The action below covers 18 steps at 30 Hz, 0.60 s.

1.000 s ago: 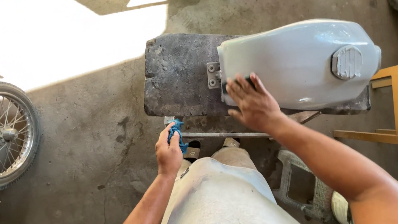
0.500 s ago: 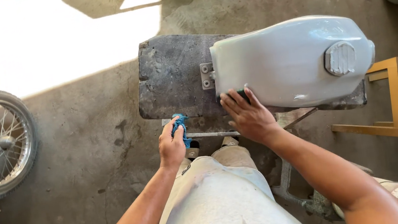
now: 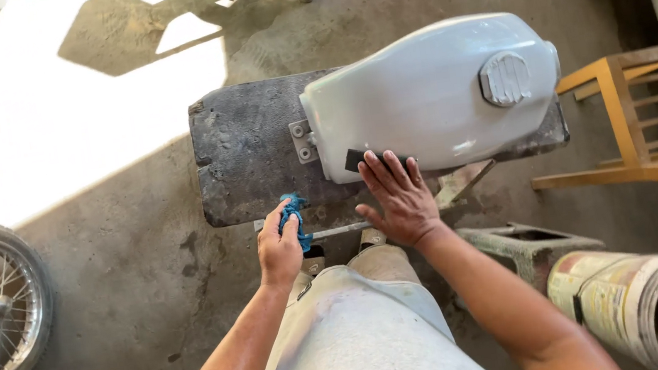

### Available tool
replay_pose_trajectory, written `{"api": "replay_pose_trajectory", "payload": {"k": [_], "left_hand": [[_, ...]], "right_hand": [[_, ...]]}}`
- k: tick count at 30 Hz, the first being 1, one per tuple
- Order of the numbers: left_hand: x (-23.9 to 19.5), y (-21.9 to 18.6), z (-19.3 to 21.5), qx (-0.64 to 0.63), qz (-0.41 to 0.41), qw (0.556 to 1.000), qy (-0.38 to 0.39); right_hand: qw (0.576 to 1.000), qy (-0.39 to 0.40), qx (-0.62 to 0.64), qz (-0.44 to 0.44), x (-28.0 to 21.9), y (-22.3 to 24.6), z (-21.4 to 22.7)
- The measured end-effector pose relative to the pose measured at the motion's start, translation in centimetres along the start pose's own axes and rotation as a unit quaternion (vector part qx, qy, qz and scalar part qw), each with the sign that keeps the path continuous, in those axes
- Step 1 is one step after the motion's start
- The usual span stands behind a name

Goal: Sand a motorcycle gas tank with a sanding block and water.

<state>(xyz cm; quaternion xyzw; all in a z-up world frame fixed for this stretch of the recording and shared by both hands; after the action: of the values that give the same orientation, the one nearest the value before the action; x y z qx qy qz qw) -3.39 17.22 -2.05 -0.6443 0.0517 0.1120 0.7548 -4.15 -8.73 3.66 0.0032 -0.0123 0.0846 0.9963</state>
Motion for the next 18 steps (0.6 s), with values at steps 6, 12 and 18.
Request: {"api": "replay_pose_trajectory", "payload": {"k": [6, 12, 18], "left_hand": [[0.0, -1.1, -0.7, 0.014, 0.029, 0.999, 0.023], [-0.4, -1.2, -3.7, 0.021, 0.014, 0.998, 0.058], [-2.2, -1.5, -6.9, -0.025, 0.053, 0.992, 0.114]], "right_hand": [[0.958, -0.234, 0.115, -0.123, -2.5, -10.0, 3.2], [0.954, -0.280, 0.085, -0.061, -2.4, -2.5, 5.0], [0.953, -0.283, 0.085, -0.066, -5.4, -9.7, 6.1]]}}
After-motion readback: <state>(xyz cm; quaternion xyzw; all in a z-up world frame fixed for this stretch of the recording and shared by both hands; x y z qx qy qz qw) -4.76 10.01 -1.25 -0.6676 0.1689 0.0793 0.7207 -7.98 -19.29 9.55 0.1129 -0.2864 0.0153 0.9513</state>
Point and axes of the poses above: each hand's wrist, its own x-axis towards the middle knuckle, its own z-axis out of the back of the hand, y = z × x, the point moved 7 cm from there along x, towards the middle knuckle, and after that the axes turned 4 degrees about -y, right-handed, at the moved point
